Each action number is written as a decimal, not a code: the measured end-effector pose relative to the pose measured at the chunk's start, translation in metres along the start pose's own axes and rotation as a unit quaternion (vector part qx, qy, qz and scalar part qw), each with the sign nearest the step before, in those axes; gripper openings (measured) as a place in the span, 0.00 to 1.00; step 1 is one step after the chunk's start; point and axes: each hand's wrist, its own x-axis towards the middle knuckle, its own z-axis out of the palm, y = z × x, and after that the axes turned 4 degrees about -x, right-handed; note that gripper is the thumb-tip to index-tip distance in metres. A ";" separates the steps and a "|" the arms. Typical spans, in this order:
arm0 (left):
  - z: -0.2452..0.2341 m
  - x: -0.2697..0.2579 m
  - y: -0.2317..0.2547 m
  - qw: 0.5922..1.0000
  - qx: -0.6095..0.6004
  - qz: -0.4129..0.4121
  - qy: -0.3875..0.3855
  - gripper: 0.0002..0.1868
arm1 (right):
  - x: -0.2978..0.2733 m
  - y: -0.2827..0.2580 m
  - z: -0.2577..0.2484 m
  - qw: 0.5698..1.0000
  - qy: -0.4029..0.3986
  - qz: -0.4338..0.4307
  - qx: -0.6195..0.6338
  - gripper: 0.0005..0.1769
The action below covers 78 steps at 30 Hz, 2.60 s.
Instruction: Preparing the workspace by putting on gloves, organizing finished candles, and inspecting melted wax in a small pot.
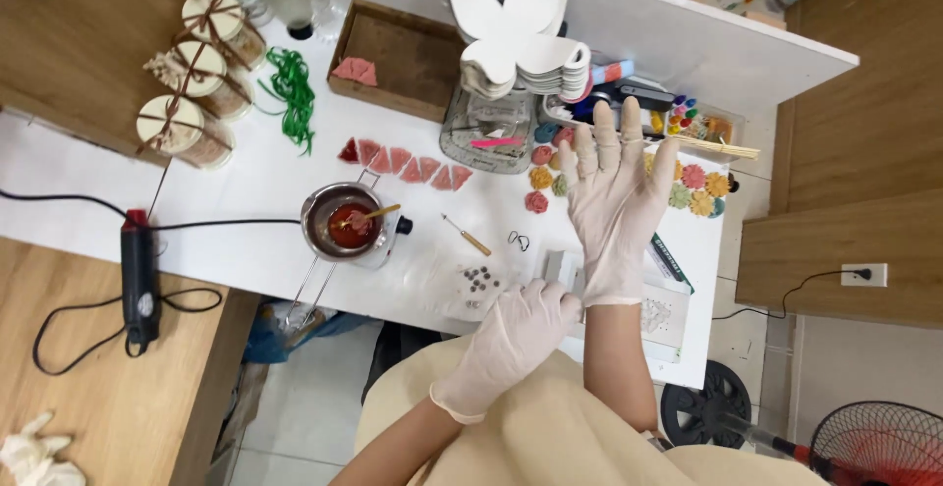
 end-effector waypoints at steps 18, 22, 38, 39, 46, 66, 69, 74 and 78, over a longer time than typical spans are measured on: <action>-0.035 -0.191 -0.198 0.835 -0.041 -0.540 0.095 0.43 | -0.001 0.233 -0.066 0.607 -0.106 0.200 -0.761 0.37; -0.024 -0.202 -0.215 0.836 -0.107 -0.525 0.115 0.37 | 0.015 0.266 -0.075 0.682 -0.109 0.156 -0.706 0.16; -0.021 -0.201 -0.214 0.609 -0.558 -0.537 0.175 0.17 | 0.012 0.243 -0.012 0.596 -0.277 0.039 -0.753 0.09; -0.020 -0.200 -0.215 0.606 -0.558 -0.539 0.177 0.17 | 0.013 0.244 -0.013 0.588 -0.284 0.051 -0.756 0.09; -0.019 -0.200 -0.212 0.616 -0.545 -0.539 0.183 0.17 | 0.004 0.246 -0.018 0.585 -0.304 -0.015 -0.752 0.07; -0.019 -0.194 -0.209 0.623 -0.523 -0.553 0.180 0.18 | -0.004 0.252 -0.019 0.542 -0.338 -0.021 -0.770 0.06; -0.014 -0.196 -0.212 0.620 -0.532 -0.547 0.183 0.18 | -0.003 0.252 -0.020 0.548 -0.325 0.005 -0.771 0.06; -0.019 -0.193 -0.210 0.623 -0.526 -0.551 0.179 0.18 | 0.001 0.256 -0.024 0.553 -0.337 -0.029 -0.761 0.06; -0.016 -0.196 -0.212 0.617 -0.537 -0.546 0.182 0.18 | 0.003 0.260 -0.025 0.563 -0.332 -0.009 -0.757 0.07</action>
